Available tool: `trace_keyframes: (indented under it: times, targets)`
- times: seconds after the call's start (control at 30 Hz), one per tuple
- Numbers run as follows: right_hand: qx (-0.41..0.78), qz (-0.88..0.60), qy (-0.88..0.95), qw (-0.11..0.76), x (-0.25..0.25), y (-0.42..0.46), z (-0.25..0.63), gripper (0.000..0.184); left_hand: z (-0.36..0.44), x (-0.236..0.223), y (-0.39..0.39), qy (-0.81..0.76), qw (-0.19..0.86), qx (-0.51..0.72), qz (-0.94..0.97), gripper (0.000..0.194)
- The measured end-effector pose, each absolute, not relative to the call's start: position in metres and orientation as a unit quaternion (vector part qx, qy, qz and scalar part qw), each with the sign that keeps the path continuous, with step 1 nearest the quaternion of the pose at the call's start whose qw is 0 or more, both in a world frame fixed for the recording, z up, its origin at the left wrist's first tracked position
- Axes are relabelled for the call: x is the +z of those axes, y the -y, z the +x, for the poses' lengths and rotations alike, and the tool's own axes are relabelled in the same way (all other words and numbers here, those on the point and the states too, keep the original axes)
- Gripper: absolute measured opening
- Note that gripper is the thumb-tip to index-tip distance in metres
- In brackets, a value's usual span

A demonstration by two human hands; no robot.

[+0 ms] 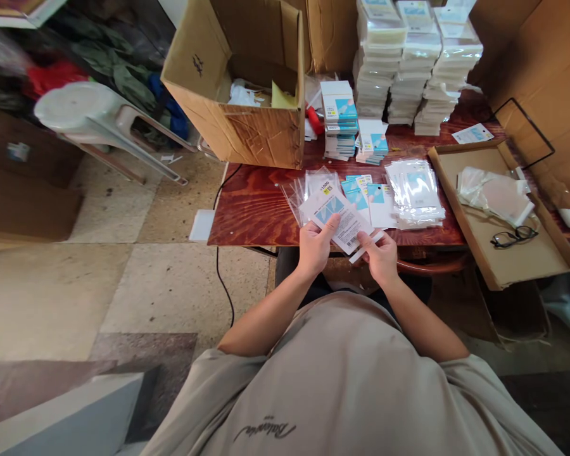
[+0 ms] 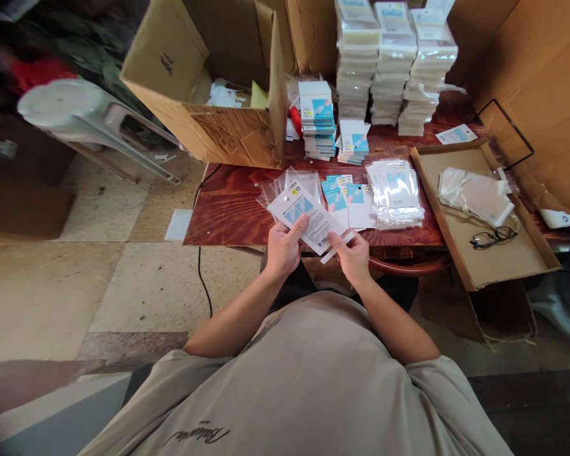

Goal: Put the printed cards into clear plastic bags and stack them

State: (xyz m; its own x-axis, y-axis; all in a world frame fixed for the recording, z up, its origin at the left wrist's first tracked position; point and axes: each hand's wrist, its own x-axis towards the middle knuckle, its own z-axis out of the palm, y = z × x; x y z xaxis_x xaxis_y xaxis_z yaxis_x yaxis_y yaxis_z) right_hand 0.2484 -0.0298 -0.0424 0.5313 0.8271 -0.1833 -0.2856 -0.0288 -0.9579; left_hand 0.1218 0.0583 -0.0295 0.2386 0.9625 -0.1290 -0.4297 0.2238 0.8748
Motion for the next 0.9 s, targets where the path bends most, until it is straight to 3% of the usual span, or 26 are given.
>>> trace_keyframes:
  times: [0.17,0.3,0.63,0.73,0.8,0.9]
  targets:
    - [0.490,-0.552,0.272,0.617,-0.040,0.029,0.245,0.053,0.116,-0.028,-0.060,-0.375,0.683,0.486,0.395,0.046]
    - [0.437,-0.601,0.240,0.625,-0.032,0.030,0.245,0.054,0.114,-0.021,-0.056,-0.377,0.687,0.429,0.449,0.052]
    - [0.454,-0.631,0.263,0.572,-0.026,0.038,0.275,0.050,0.129,-0.020,-0.054,-0.347,0.719,0.294,0.525,0.048]
    - [0.418,-0.638,0.288,0.580,-0.018,0.033,0.304,0.057,0.139,-0.022,-0.057,-0.325,0.717,0.233,0.571,0.048]
    - [0.346,-0.667,0.290,0.593,-0.011,0.024,0.338,0.054,0.142,-0.022,-0.065,-0.339,0.673,0.220,0.620,0.047]
    - [0.212,-0.719,0.274,0.603,-0.002,0.008,0.400,0.050,0.135,-0.021,-0.090,-0.459,0.459,0.290,0.703,0.040]
